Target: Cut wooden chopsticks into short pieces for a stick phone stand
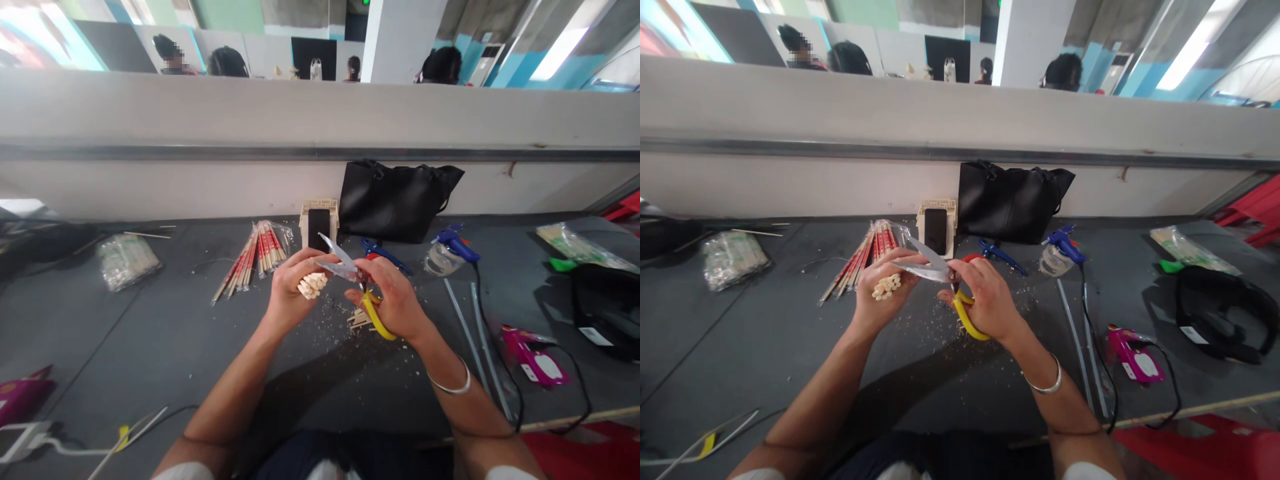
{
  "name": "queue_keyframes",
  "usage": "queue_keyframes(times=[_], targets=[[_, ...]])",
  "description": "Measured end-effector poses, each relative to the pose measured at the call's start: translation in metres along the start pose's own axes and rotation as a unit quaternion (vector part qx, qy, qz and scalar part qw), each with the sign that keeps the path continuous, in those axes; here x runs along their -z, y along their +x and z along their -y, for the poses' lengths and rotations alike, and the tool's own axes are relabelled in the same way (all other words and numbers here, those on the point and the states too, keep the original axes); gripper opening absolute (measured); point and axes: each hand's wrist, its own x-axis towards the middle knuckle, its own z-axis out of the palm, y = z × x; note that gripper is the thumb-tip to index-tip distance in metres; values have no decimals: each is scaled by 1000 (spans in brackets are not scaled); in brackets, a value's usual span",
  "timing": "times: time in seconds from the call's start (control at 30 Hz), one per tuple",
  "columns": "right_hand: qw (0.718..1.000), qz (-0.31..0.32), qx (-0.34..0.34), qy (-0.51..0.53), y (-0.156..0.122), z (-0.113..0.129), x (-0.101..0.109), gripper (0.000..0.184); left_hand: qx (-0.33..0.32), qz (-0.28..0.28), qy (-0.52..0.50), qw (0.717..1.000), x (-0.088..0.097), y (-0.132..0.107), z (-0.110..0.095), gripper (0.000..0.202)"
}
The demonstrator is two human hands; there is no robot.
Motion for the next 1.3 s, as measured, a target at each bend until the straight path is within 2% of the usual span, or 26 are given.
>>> queue_keyframes(times=[0.27,0.5,0.7,0.93,1.1,1.3], targets=[[999,-14,21,-45,-2,3,0,30,-14,5,1,1000,1,-3,0,23],[998,-36,22,-55,-3,5,-6,23,-16,14,1,1000,1,-5,-3,16],[995,-68,26,-75,-6,2,-13,25,-41,0,16,999,1,-4,-4,12],[994,-66,23,-87,-9,-2,-16,23,-77,-37,11,996,-1,-2,-1,9],[996,-79,25,-37,-3,1,-17,20,-62,-6,30,998,3,1,0,10],[995,-76,23,-65,0,4,-10,20,-60,21,40,997,5,0,1,13]])
